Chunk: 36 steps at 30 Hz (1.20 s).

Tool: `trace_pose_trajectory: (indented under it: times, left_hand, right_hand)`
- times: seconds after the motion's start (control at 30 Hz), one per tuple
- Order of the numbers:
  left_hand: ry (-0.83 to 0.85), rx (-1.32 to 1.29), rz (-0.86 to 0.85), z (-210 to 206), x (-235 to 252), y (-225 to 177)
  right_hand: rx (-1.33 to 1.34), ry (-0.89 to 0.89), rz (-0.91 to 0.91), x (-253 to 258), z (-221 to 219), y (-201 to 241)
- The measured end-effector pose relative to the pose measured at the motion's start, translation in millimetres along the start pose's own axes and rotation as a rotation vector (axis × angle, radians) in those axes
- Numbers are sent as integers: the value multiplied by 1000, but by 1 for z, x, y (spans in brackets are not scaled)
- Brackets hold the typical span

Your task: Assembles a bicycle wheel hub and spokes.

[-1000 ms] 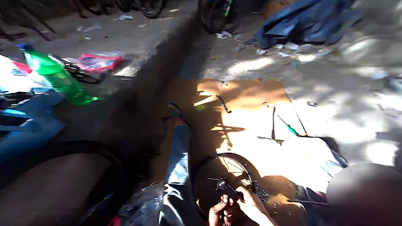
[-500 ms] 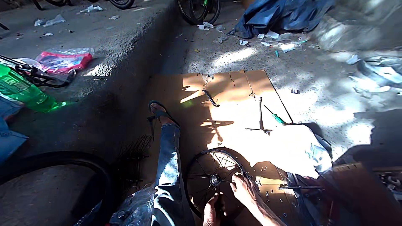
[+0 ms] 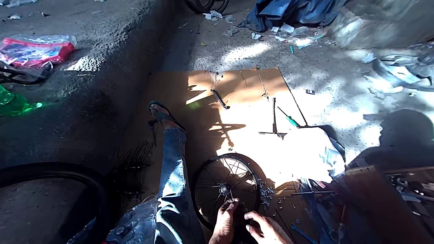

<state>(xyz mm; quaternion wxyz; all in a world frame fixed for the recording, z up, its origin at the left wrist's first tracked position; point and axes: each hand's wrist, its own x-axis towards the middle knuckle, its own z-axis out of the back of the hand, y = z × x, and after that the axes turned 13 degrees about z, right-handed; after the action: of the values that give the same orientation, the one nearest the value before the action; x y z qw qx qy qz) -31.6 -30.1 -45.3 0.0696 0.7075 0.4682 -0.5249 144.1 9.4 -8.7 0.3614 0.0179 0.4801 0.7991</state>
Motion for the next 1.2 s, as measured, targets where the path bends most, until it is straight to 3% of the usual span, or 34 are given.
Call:
trace_pose_trajectory:
  times: [0.13, 0.2, 0.33, 0.5, 0.6, 0.77, 1.03, 1.2]
  left_hand:
    - [-25, -15, 9, -3, -1, 2]
    - [-40, -26, 3, -7, 1, 5]
    - [-114, 72, -30, -12, 9, 7]
    - [-145, 205, -43, -17, 12, 2]
    - [-140, 251, -60, -17, 12, -1]
    - [-125, 254, -44, -22, 7, -14]
    - [-58, 83, -2, -33, 5, -24]
    - [-8, 187, -22, -34, 0, -16]
  right_hand:
    - [-89, -102, -270, 7, 7, -41]
    - [57, -122, -396, 11, 1, -64]
    - [595, -309, -433, 17, -29, -79]
    - [905, -474, -503, 26, -39, -66]
    - [1002, -534, -390, 23, -42, -62]
    - [909, -636, -237, 17, -37, -38]
    - [638, -703, -187, 13, -22, -23]
    - [621, -808, -147, 5, -26, -17]
